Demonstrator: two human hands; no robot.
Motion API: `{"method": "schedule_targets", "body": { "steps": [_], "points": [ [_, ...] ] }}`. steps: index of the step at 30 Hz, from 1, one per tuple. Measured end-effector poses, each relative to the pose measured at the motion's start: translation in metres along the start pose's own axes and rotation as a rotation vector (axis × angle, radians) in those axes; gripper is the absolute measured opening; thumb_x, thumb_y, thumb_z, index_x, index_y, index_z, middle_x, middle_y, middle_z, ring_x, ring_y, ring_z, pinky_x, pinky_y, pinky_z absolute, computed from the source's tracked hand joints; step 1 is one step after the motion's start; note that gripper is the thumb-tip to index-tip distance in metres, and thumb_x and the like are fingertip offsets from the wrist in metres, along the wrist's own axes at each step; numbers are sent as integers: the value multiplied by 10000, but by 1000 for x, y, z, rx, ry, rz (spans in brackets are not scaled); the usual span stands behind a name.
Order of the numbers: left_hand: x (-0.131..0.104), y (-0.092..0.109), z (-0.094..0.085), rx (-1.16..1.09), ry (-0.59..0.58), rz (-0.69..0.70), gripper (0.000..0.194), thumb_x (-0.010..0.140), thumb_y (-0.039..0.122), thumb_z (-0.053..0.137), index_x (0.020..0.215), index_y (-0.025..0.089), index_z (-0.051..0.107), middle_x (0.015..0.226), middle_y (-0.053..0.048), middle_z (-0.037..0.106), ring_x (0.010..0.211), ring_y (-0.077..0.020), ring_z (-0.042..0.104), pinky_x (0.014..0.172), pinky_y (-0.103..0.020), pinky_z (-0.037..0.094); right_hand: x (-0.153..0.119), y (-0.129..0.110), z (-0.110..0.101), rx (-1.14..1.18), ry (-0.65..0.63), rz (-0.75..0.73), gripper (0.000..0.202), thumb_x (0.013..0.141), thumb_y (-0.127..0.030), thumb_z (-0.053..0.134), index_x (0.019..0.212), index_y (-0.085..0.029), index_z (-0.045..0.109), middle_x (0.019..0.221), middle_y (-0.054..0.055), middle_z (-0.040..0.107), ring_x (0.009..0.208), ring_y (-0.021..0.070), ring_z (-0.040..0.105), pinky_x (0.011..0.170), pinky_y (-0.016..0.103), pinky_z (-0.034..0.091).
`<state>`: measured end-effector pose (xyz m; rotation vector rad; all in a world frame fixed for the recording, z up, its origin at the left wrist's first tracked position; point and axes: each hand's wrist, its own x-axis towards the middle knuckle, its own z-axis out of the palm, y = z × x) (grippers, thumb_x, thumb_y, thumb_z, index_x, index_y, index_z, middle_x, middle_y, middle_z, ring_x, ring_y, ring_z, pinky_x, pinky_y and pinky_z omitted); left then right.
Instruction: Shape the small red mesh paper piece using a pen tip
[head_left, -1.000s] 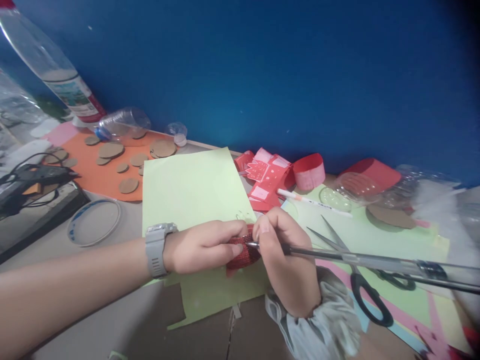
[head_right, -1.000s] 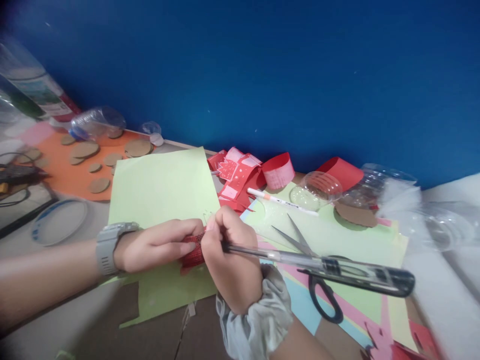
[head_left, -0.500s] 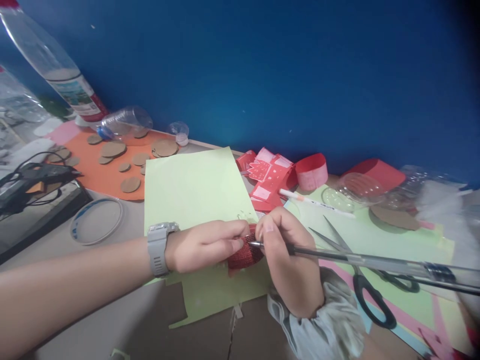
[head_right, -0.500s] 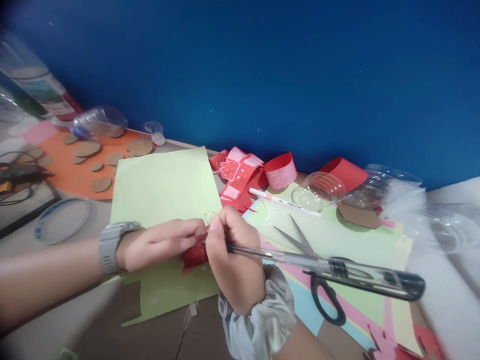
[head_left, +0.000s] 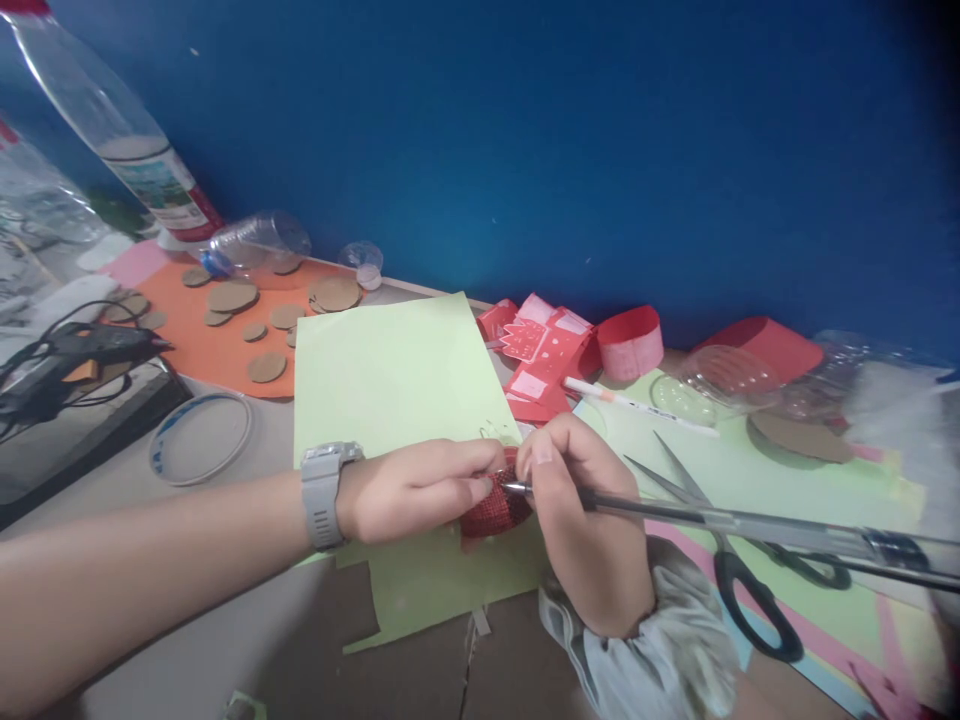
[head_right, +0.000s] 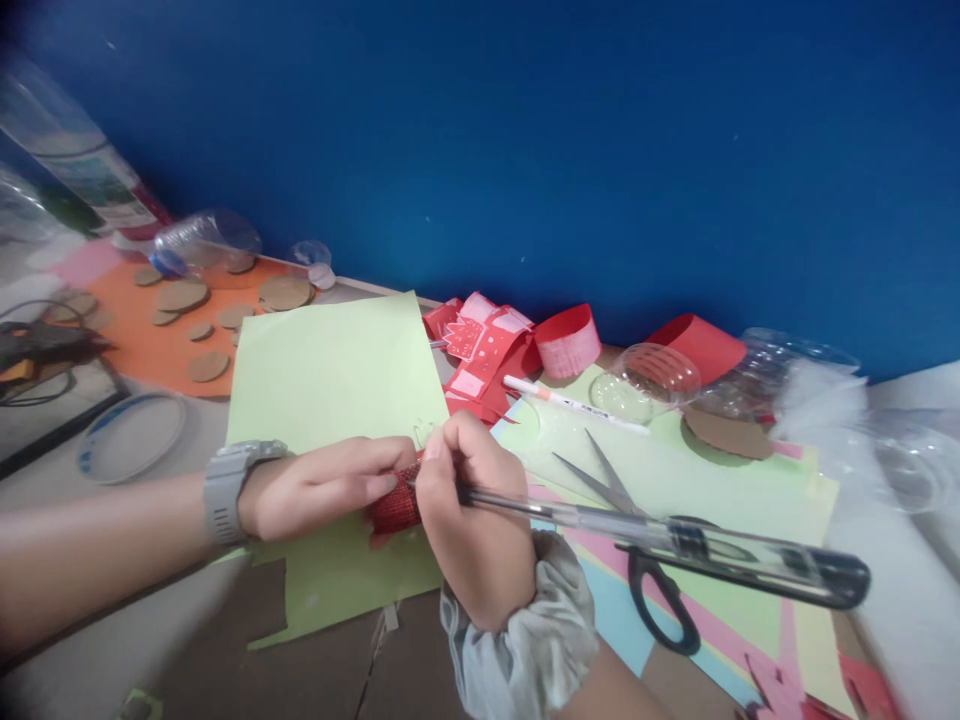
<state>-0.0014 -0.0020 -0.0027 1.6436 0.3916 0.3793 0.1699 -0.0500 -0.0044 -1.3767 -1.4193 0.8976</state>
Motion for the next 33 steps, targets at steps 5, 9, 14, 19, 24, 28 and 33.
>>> {"method": "schedule_targets", "body": {
  "steps": [5, 9, 14, 19, 24, 28, 33],
  "points": [
    [0, 0, -1, 46, 8, -26, 188, 989, 231, 338, 811, 182, 374, 776, -14, 475, 695, -156, 445, 678, -274, 396, 0, 0, 0, -5, 0, -1, 277, 897, -171, 434, 630, -211, 374, 567, -55, 404, 524, 96, 372, 476, 225, 317],
    [0, 1, 0, 55, 2, -32, 201, 991, 257, 335, 806, 186, 365, 770, -10, 473, 692, -155, 443, 678, -274, 398, 0, -1, 0, -3, 2, 2, 278, 902, -172, 433, 631, -209, 383, 566, -54, 414, 521, 95, 379, 476, 222, 320],
    [0, 1, -1, 71, 8, -44, 201, 992, 264, 339, 813, 182, 377, 773, -10, 469, 691, -153, 435, 677, -272, 400, 0, -2, -1, -6, -4, -11, 282, 909, -170, 425, 631, -206, 391, 567, -50, 417, 522, 95, 386, 482, 223, 322],
    [0, 0, -1, 18, 4, 1, 214, 1009, 279, 331, 835, 176, 402, 775, -26, 497, 691, -159, 459, 682, -282, 431, 0, -2, -2, 23, -4, -12, 288, 923, -192, 423, 635, -204, 408, 572, -41, 432, 521, 101, 389, 486, 232, 324],
    [1, -1, 0, -36, 8, 14, 203, 1012, 268, 337, 863, 170, 432, 770, -34, 547, 683, -160, 497, 669, -282, 456, -1, -1, -3, 81, 0, 34, 307, 943, -241, 419, 638, -204, 413, 572, -39, 426, 504, 100, 372, 486, 245, 325],
    [0, 0, 0, -16, 4, 7, 200, 1004, 258, 353, 835, 174, 418, 757, -29, 565, 684, -159, 513, 682, -279, 456, -2, -1, -3, 69, -5, 41, 312, 945, -253, 424, 637, -203, 415, 572, -39, 427, 506, 99, 376, 492, 246, 324],
    [0, 0, 0, -31, -3, 9, 194, 1008, 251, 333, 852, 174, 420, 746, -25, 558, 673, -158, 515, 670, -273, 458, -1, -3, -4, 51, -10, 38, 308, 944, -248, 419, 640, -203, 419, 569, -42, 429, 505, 96, 375, 491, 240, 330]
  ]
}}
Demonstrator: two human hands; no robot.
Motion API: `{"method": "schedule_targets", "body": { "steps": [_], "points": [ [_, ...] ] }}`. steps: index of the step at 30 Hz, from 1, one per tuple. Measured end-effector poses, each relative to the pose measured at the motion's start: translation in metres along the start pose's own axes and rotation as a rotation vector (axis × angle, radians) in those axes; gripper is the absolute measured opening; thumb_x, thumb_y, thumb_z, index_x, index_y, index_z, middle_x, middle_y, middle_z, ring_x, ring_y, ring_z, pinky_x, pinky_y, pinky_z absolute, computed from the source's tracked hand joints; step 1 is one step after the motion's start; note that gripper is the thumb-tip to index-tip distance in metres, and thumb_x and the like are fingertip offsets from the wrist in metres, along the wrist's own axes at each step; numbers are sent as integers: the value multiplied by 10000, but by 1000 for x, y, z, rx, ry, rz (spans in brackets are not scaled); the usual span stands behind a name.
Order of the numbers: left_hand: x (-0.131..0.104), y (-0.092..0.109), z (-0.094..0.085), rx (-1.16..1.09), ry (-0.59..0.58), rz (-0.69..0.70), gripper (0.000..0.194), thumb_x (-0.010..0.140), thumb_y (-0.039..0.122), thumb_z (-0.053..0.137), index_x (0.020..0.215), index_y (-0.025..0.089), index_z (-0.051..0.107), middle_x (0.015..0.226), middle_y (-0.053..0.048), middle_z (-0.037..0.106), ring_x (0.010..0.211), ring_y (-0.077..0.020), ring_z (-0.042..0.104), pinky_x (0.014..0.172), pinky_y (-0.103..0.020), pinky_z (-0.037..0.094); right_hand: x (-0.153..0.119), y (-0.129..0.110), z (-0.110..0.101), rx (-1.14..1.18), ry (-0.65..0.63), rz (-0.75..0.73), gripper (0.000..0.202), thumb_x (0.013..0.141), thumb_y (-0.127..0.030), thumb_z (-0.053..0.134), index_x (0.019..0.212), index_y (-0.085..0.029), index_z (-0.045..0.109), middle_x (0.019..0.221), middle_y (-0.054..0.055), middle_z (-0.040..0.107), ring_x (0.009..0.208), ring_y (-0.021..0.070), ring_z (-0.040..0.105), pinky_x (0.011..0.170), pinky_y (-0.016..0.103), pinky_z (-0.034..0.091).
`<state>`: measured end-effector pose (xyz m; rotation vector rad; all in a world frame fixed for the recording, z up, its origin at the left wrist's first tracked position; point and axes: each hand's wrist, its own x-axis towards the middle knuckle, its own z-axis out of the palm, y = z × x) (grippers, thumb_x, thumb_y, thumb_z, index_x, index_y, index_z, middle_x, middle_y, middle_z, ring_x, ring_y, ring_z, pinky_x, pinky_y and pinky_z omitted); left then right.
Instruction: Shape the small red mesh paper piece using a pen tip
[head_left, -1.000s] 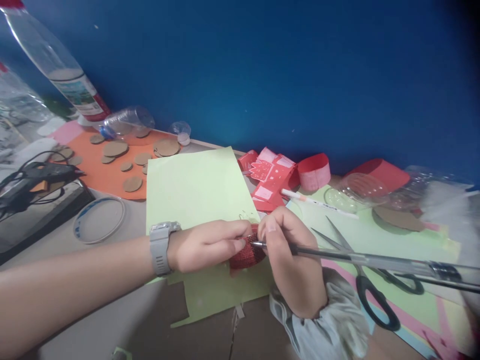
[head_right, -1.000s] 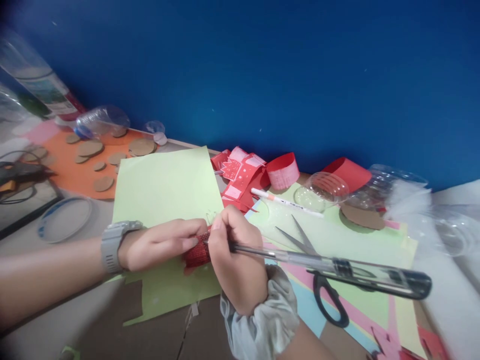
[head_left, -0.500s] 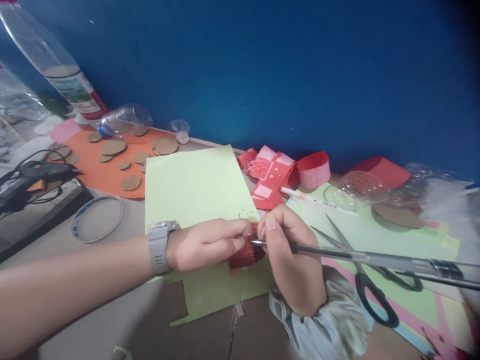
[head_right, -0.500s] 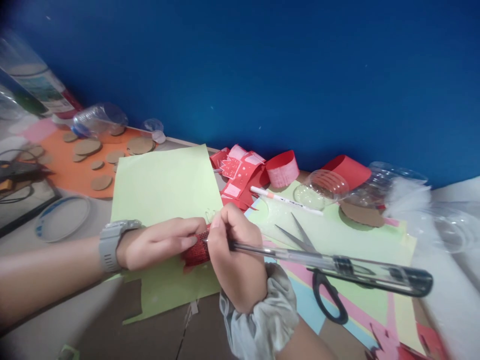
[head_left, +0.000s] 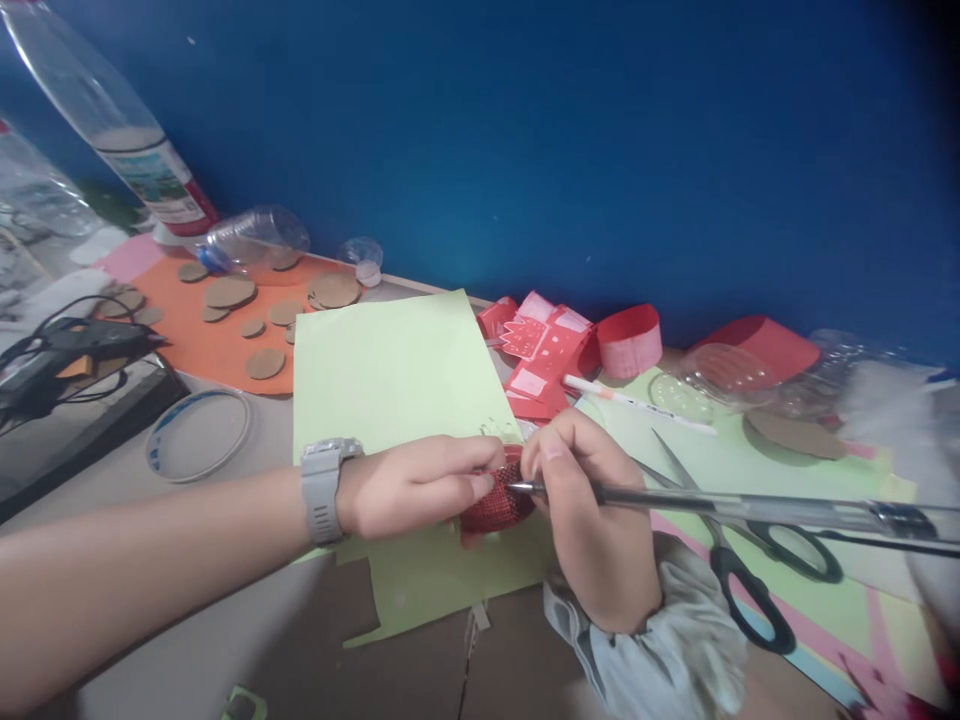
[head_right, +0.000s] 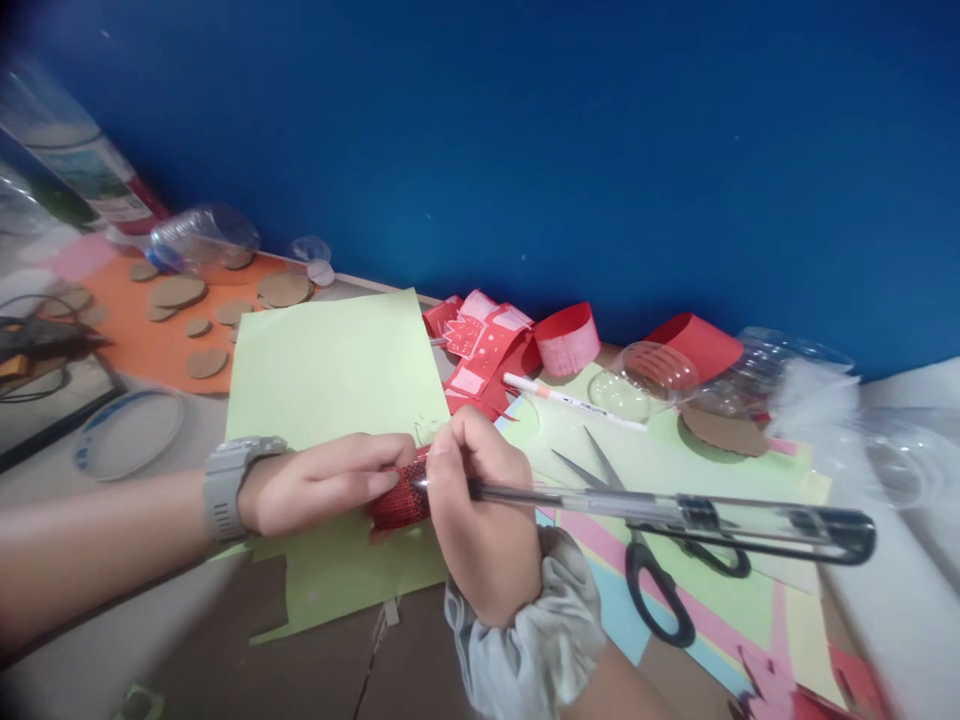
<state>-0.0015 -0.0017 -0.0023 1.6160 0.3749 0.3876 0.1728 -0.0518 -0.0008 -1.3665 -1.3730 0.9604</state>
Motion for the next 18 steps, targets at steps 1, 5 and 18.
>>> {"method": "schedule_targets", "body": {
  "steps": [1, 5, 18],
  "points": [
    [0, 0, 0, 3, -1, 4, 191, 1008, 247, 333, 852, 175, 418, 749, -25, 555, 674, -158, 513, 670, -273, 457, 0, 0, 0, -3, 2, -8, 304, 941, -245, 421, 640, -203, 420, 570, -42, 431, 506, 96, 376, 488, 237, 331],
    [0, -1, -1, 28, 5, 6, 203, 1007, 253, 345, 824, 181, 394, 756, -20, 533, 683, -158, 495, 678, -271, 440, 1, -2, 2, -35, 13, -41, 297, 924, -223, 432, 628, -203, 413, 551, -46, 415, 496, 93, 362, 464, 230, 312],
    [0, 1, 0, 72, 13, -48, 228, 1000, 300, 342, 806, 184, 375, 753, -12, 485, 679, -156, 453, 664, -275, 405, 3, -3, 1, -93, 11, -58, 282, 894, -175, 426, 616, -208, 390, 542, -47, 398, 496, 97, 363, 461, 224, 313]
  ]
}}
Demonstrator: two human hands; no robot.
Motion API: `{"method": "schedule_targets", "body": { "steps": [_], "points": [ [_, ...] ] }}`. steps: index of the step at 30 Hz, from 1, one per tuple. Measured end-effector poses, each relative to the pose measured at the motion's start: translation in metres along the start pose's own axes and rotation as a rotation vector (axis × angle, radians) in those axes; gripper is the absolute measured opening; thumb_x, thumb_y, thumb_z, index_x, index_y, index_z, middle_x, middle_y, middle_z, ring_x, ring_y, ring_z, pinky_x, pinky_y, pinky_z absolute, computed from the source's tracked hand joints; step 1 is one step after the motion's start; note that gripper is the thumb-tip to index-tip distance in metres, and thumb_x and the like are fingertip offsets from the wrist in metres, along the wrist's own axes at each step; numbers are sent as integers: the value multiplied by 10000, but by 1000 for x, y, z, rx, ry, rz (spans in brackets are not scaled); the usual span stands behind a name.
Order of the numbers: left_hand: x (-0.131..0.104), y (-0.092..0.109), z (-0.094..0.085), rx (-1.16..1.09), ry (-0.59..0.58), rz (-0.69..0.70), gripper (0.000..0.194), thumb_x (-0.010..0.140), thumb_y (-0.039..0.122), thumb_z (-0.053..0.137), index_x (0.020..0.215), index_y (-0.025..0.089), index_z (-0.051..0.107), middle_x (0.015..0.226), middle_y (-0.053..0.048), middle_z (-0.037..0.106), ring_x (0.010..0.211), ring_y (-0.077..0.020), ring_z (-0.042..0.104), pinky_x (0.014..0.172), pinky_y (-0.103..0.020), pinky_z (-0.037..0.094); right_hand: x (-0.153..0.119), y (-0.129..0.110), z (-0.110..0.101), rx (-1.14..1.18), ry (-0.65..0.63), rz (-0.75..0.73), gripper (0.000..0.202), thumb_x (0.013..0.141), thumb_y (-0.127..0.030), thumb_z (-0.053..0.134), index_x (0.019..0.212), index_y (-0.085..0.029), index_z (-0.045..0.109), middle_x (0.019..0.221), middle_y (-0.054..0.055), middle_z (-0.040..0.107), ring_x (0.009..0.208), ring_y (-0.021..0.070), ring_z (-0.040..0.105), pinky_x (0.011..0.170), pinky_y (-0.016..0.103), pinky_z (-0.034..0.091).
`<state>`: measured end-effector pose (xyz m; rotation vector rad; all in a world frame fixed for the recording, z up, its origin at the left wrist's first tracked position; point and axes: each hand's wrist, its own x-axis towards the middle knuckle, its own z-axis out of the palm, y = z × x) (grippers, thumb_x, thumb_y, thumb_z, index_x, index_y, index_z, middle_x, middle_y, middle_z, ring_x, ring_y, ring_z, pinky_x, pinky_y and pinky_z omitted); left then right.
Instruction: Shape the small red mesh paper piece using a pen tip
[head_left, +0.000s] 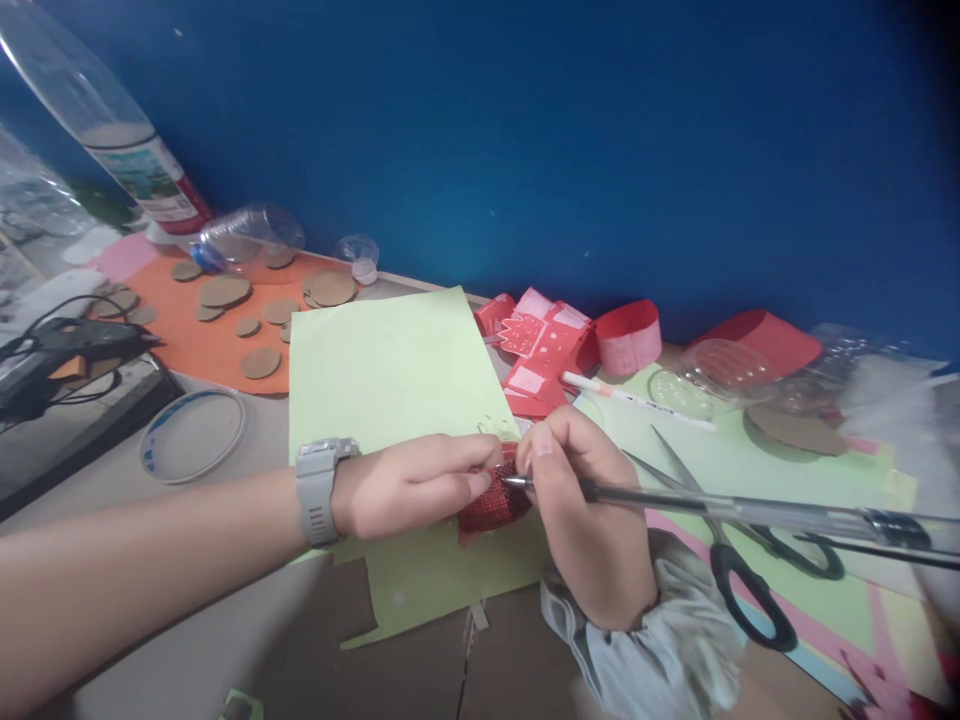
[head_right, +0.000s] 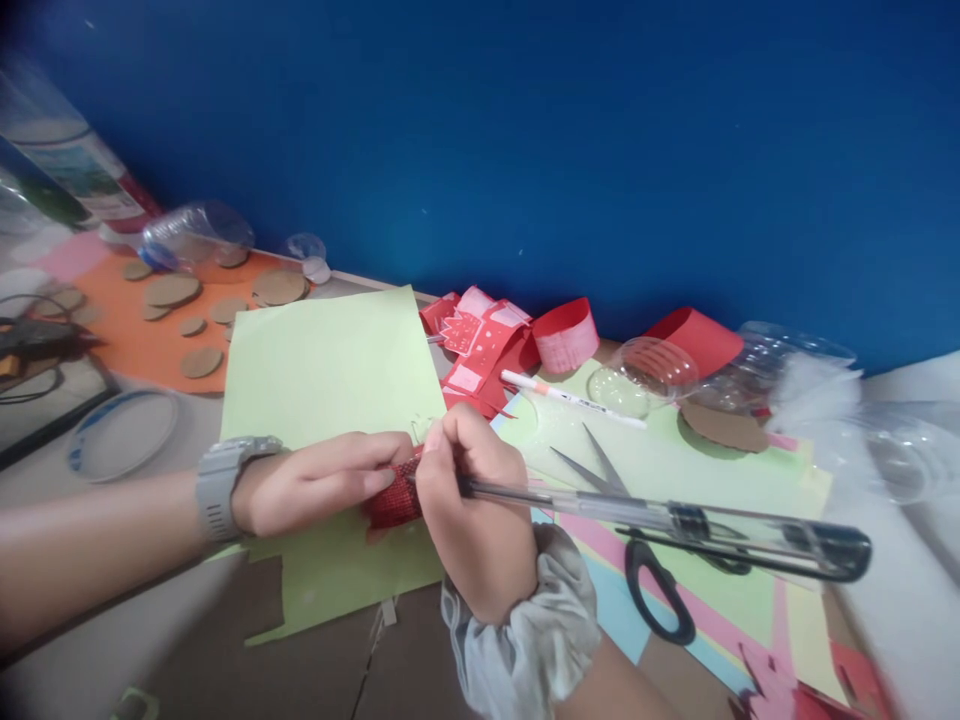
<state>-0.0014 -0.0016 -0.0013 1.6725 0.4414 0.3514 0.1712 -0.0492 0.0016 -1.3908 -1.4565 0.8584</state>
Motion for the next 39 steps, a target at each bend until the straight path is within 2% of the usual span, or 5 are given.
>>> {"method": "schedule_targets", "body": {
  "steps": [14, 25, 39],
  "points": [
    [1, 0, 0, -84, -7, 20, 208, 1009, 281, 341, 853, 172, 425, 764, -22, 518, 677, -155, 487, 669, -279, 452, 1, 2, -2, 77, -27, 32, 297, 918, -218, 420, 621, -207, 408, 547, -44, 403, 484, 97, 349, 463, 242, 306],
    [0, -1, 0, -75, -13, 36, 212, 1013, 240, 323, 829, 172, 404, 762, -26, 534, 688, -155, 491, 683, -272, 422, 0, 1, -1, 31, -41, 21, 274, 885, -172, 428, 619, -215, 382, 551, -49, 377, 512, 103, 357, 474, 237, 312],
    [0, -2, 0, -42, -1, 55, 201, 1006, 224, 338, 824, 172, 405, 758, -18, 512, 683, -153, 471, 678, -266, 412, 2, 1, 0, 34, -31, 20, 276, 892, -190, 424, 622, -217, 377, 555, -48, 376, 517, 106, 352, 478, 241, 313]
  ]
}}
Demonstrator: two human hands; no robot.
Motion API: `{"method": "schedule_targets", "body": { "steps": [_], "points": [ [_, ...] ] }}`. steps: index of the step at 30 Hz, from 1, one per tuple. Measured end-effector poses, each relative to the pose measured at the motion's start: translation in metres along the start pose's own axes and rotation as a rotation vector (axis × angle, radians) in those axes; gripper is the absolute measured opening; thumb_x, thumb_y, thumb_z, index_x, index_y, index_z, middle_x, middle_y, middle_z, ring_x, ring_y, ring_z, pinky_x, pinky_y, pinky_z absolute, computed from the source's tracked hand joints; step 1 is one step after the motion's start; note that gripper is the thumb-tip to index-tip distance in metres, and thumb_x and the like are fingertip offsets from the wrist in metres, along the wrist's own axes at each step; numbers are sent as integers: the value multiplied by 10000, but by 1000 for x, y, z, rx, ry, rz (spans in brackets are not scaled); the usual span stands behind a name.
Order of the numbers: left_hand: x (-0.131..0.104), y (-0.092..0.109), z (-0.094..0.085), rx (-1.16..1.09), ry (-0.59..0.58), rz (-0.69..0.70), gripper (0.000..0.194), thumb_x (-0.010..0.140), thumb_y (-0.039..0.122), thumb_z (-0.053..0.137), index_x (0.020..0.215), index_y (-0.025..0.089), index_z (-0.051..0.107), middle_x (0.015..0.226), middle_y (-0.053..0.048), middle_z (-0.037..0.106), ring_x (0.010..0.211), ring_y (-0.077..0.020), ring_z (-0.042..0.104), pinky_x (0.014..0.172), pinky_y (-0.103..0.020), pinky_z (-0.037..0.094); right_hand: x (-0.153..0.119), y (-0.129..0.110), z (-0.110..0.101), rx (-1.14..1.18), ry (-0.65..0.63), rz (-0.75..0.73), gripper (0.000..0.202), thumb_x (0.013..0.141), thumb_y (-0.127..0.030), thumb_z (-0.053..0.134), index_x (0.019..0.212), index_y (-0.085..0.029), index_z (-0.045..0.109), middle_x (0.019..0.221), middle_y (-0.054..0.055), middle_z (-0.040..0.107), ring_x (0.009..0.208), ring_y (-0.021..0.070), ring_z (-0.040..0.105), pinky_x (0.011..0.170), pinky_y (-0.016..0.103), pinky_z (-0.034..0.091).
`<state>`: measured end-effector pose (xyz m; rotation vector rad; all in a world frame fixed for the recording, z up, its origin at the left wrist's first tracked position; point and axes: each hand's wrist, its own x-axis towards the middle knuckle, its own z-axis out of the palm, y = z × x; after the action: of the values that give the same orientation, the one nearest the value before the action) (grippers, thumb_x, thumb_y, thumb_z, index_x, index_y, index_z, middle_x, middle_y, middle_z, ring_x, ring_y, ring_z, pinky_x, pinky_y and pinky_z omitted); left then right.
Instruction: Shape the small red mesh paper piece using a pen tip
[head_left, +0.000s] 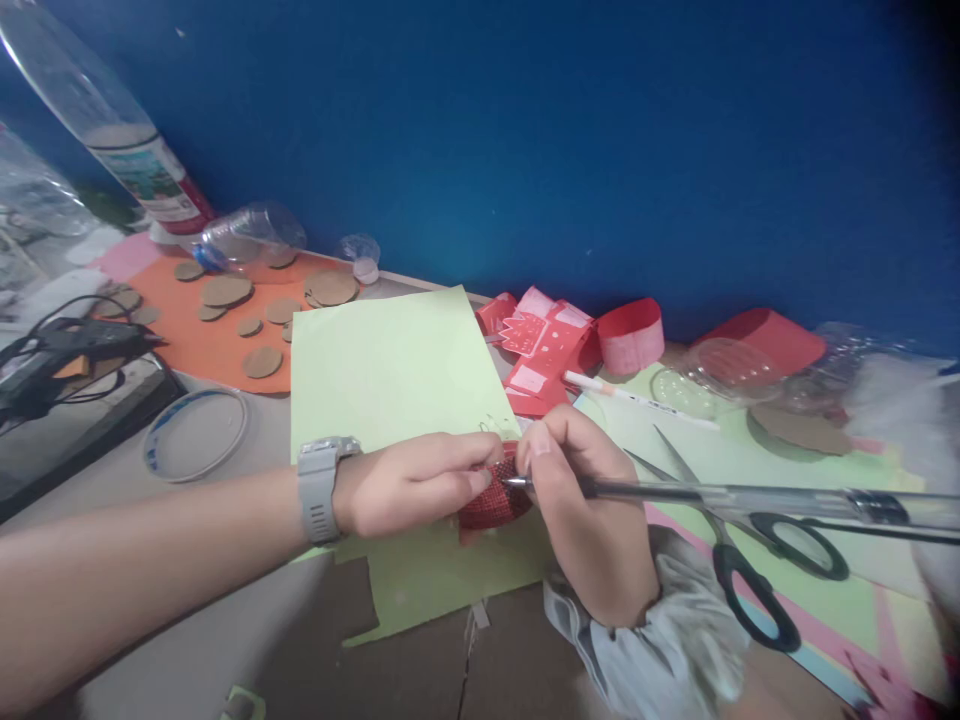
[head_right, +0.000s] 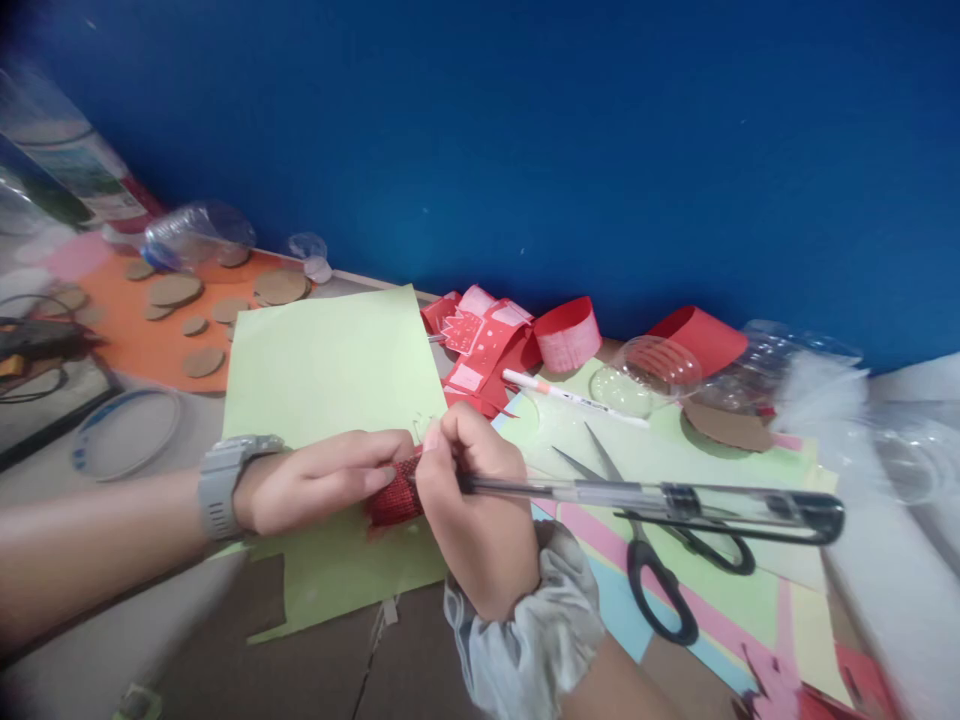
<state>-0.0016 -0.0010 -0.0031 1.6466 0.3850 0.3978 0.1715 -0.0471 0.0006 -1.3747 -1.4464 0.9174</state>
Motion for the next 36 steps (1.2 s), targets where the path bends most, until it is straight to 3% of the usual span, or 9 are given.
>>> {"method": "schedule_targets", "body": {
  "steps": [36],
  "points": [
    [-2, -2, 2, -24, -3, 6, 240, 1023, 246, 328, 842, 160, 460, 768, -36, 575, 719, -161, 540, 737, -267, 448, 0, 3, 0, 60, -59, -19, 276, 913, -181, 403, 641, -222, 374, 574, -52, 363, 535, 113, 351, 495, 253, 311]
  ]
}}
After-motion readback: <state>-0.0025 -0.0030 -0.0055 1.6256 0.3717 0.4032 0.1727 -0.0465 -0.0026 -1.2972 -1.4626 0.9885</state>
